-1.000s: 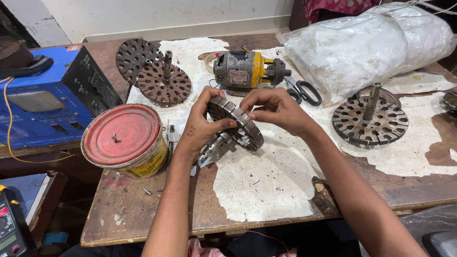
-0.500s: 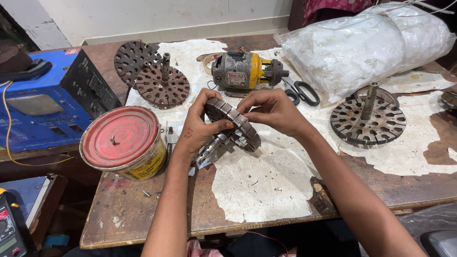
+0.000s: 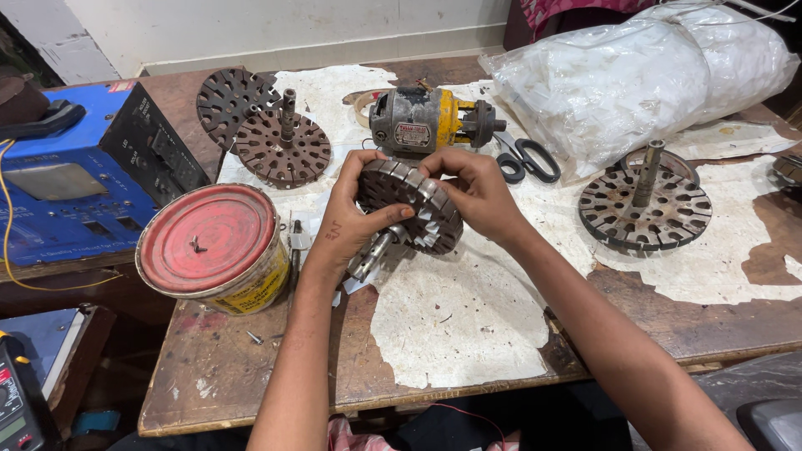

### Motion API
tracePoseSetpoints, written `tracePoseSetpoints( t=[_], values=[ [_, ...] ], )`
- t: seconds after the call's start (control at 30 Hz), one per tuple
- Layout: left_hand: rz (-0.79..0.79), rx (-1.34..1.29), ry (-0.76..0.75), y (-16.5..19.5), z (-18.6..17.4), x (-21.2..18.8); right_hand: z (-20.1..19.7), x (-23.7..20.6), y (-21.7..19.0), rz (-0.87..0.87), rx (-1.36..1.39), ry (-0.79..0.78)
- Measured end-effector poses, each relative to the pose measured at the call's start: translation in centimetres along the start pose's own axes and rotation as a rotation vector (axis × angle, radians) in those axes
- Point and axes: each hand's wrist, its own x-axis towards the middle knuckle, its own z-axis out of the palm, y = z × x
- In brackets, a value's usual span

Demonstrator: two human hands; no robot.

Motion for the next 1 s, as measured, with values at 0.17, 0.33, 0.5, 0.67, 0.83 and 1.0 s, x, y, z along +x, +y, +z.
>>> tracePoseSetpoints(
  t=[0.17,0.33,0.5,0.67,0.83,1.0],
  values=[
    [-0.026,-0.022,0.048,0.1,0.6,0.3,-0.2,0.2,0.9,-0.096,0.097,-0.043],
    [-0.003,0.032,0.076,0.3,0.8,-0.1,-2.5,1.1,1.2,0.206,0.260,0.120],
    [0.055,0.041,0.109,0.5,1.1,0.0,-2.1,0.9,1.7,0.224,0.062,0.114],
    [0.073,0.110,0.193,0.7,1.1,0.1,-2.3,0.7,2.7,0.118,-0.436,0.128],
    [0.121,0.220,0.244,1.0,1.3,0.0,-3.5,0.6,3.7,0.088,-0.600,0.072],
    [0.143,0.251,0.244,1.2,1.2,0.0,-3.9,0.2,3.8,0.195,-0.675,0.062]
  ],
)
